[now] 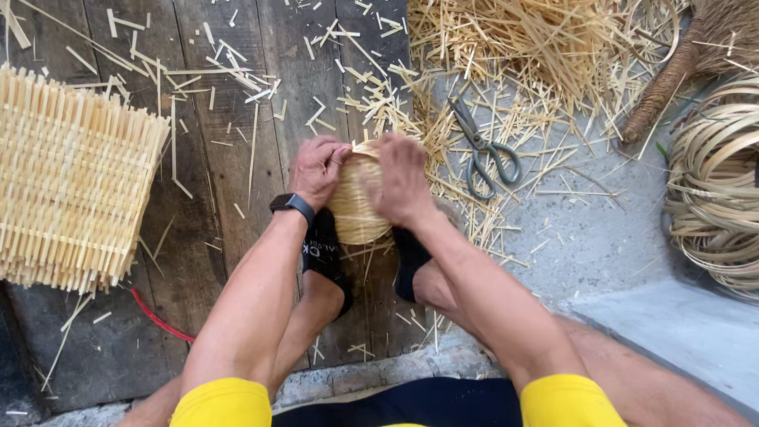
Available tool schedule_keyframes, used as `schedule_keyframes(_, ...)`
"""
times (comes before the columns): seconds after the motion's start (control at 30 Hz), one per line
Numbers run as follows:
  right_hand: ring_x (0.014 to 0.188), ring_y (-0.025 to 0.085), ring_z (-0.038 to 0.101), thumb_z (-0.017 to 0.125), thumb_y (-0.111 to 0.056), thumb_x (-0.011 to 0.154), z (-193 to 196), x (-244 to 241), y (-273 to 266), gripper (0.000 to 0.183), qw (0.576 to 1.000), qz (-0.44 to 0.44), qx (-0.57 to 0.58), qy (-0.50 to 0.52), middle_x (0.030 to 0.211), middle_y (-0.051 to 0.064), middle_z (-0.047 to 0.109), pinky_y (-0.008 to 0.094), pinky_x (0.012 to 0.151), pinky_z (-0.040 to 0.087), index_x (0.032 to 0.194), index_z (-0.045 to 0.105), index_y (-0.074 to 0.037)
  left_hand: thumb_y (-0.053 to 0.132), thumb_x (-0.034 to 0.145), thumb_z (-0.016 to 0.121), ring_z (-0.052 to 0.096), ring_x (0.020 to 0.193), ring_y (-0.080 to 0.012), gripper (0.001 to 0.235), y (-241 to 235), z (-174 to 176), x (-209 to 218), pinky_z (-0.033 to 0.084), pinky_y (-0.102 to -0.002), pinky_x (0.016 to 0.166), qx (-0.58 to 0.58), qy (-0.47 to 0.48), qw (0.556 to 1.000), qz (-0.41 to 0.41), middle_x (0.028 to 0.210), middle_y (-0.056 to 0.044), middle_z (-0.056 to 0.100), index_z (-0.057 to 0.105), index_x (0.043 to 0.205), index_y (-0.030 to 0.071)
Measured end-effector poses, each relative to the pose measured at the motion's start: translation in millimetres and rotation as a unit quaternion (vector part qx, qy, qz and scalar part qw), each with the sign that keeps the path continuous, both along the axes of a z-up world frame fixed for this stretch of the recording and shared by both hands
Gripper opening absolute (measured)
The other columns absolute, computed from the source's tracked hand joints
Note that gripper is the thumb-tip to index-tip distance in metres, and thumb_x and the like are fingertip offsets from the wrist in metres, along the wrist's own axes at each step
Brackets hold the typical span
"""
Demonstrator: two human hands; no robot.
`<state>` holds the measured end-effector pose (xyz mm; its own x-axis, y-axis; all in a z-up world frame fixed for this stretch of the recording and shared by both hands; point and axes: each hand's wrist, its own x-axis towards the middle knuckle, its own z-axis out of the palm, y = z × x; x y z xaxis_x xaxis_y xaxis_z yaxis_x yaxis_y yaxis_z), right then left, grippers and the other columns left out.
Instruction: The person weaves a circular bamboo basket by placing a pre-woven mat over a circular frame, folding the edges, and trimming excess with shears. They repeat this process for multiple baskets, using a wooden block to press the edges.
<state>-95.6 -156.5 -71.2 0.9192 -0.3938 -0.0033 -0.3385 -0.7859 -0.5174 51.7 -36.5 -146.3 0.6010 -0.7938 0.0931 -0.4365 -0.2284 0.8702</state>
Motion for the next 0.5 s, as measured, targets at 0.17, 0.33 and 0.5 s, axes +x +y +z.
schedule_keyframes(0.17,0.091,0.038,0.064,0.044,-0.043,0.110,-45.7,31.3,-24.2,0.045,0.964,-0.103,0.200,0.145,0.094,0.021,0.067,0.049,0.082,0.051,0.101,0.065,-0.005,0.027,0.101,0.066,0.070,0.069,-0.0169,0.022,-6.4,-1.2,0.8,0.055,-0.032,0.063,0.063,0.096,0.993,0.027,0.084,-0.008,0.074,0.076,0.100,0.007)
schedule_keyframes(0.33,0.089,0.033,0.069,0.036,-0.046,0.108,-75.1,28.7,-39.2,0.050,0.921,-0.115,0.308,0.211,0.094,0.019,0.072,0.046,0.082,0.052,0.102,0.070,-0.009,0.032,0.098,0.069,0.063,0.060,-0.0150,0.030,-12.7,-13.7,4.5,0.051,-0.031,0.058,0.187,0.178,0.965,0.048,0.071,-0.008,0.072,0.076,0.093,0.004)
schedule_keyframes(0.5,0.102,0.037,0.065,0.035,-0.043,0.109,-94.1,28.0,-42.7,0.055,0.937,-0.063,0.307,0.157,0.107,0.025,0.070,0.049,0.094,0.050,0.101,0.067,0.001,0.035,0.093,0.075,0.062,0.063,-0.0134,0.035,-11.0,-24.5,6.3,0.052,-0.031,0.059,0.142,0.214,0.964,0.069,0.071,-0.007,0.072,0.074,0.087,0.001)
